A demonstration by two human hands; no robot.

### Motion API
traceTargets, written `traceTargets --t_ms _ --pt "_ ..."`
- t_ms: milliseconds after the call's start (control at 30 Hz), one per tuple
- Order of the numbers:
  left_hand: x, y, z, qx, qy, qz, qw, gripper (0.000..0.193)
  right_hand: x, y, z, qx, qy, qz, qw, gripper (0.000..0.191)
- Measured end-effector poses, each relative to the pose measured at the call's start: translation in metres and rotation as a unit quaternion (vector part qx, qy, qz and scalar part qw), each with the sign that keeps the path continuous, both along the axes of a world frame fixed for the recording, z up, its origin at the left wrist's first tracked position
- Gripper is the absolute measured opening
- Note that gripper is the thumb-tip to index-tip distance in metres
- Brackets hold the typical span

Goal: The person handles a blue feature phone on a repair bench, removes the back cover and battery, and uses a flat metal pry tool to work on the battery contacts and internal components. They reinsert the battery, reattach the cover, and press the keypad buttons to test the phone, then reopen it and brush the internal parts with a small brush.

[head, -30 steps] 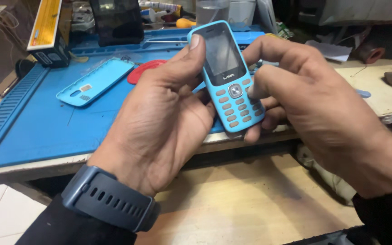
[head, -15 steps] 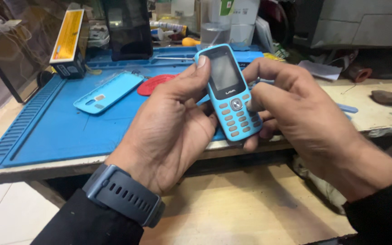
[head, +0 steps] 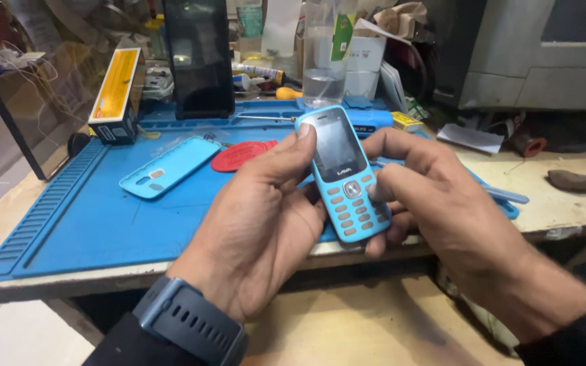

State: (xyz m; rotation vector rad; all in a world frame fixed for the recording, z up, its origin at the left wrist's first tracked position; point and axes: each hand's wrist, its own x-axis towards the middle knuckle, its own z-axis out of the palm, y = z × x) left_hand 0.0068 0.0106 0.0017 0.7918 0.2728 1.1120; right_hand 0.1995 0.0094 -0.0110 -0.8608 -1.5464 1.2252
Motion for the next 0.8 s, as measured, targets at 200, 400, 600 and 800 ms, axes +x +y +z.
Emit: traceTargets --t_ms 200,400,600,800 --pt "0.002 0.003 0.003 0.005 -0.011 -0.008 1.000 0.034 0.004 0.004 0.001 -0.030 -0.010 -0.030 0.999 0.026" --pt "0.002 0.009 0.007 0.014 -0.021 -0.028 0.999 0.035 0.004 0.008 0.003 -0.048 0.018 -0.017 0.999 0.027" --pt "0.001 0.011 0.004 -0.009 -0.033 -0.030 0.999 0.037 0.005 0.009 -0.003 -0.058 -0.003 -0.061 0.996 0.029" --pt "0.001 0.013 0.003 -0.033 -0.035 -0.020 0.999 0.037 0.008 0.014 -0.011 -0.095 0.008 -0.061 0.994 0.031"
